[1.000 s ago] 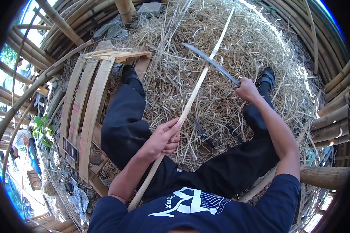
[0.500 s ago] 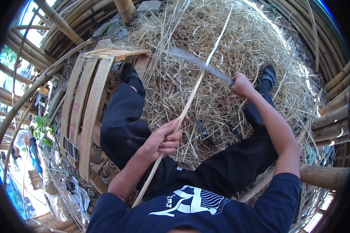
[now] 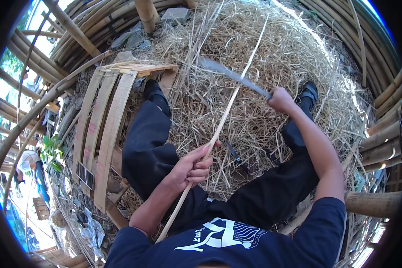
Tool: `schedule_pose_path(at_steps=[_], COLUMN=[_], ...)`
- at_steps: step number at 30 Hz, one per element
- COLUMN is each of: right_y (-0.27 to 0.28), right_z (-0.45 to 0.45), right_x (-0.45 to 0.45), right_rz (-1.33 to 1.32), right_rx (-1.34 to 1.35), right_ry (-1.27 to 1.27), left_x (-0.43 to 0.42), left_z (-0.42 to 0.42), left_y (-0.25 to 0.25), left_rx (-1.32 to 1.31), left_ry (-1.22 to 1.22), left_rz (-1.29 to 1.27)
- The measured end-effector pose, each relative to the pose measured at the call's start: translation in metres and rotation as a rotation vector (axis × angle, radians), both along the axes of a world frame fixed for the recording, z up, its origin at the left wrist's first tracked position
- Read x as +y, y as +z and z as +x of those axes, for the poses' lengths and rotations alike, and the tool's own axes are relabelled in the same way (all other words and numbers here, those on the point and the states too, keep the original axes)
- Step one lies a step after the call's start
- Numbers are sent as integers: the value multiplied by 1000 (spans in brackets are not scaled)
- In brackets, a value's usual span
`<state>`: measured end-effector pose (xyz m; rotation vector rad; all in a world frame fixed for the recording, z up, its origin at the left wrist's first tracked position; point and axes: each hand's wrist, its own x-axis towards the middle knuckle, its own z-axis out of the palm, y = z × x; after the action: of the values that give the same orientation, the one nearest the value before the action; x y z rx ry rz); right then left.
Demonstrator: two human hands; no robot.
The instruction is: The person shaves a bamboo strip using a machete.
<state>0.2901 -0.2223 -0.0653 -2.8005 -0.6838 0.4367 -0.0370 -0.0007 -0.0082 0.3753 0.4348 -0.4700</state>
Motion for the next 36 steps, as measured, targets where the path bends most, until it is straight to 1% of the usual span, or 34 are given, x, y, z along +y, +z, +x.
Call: schedule_pose_path(at_steps=[1,2,4,5,7,8,9,11,12,13,15,16,17,19,20,21,23,24,26,27,29,30,33,35,36], right_y=[1,-1,6,11,24,22,19,11,11,17,13,12,9,14,17,16,24,28,31,19,10,9,0,18,24], right_z=[12,15,11,8,-10,-15,-16,-18,-10,-3,11,16,17,9,3,-3,-20,-20,-16,-4,18,26,32,10,2], right_x=[-3,-10,-18,-20,-18,-16,-16,-12,-8,-6,-8,-11,-14,-14,-15,-14,-7,-4,2,-3,-11,-17,-35,-36,-33], right_rz=[-29,-23,60,57,28,37,29,62,-42,-85,-122,-55,-48,21,43,62,32,29,-132,-133,-110,-61,-9,-1,-4], right_rx=[29,23,-97,-105,72,32,33,-164,-117,-4,-85,-104,-108,-66,45,88,68,73,15,-45,-74,-73,-75,-44,-24], right_ry=[-135,-148,-195,-199,-63,33,48,264,233,155,-71,-118,-130,-153,-108,-41,149,159,243,171,-118,-207,-297,-276,-228], left_x=[0,0,0,1,2,1,0,-1,-1,-3,-5,-5,-4,-1,2,1,0,-1,-1,-2,-3,-2,5,5,2], left_z=[-1,-2,0,1,1,1,1,-1,-2,-5,-6,-8,-8,-6,-7,-6,-7,-8,-10,-12,-14,-16,-15,-11,-10], left_y=[1,3,9,9,9,8,8,8,6,3,0,3,6,9,8,8,9,8,5,5,4,4,6,7,7], left_rx=[-6,-2,12,4,-5,-7,-6,-26,-28,-21,-4,-12,-19,-37,-41,-43,-35,-28,-29,-25,13,-11,-58,-52,-41], left_ry=[-11,-14,-10,-14,-17,-30,-15,-71,-62,-60,-89,-92,-103,-89,-77,-76,-85,-76,-105,-110,-117,-99,-73,-60,-72], left_rz=[3,8,41,38,106,138,130,241,225,227,305,330,339,308,325,320,371,368,391,397,453,442,390,370,430])
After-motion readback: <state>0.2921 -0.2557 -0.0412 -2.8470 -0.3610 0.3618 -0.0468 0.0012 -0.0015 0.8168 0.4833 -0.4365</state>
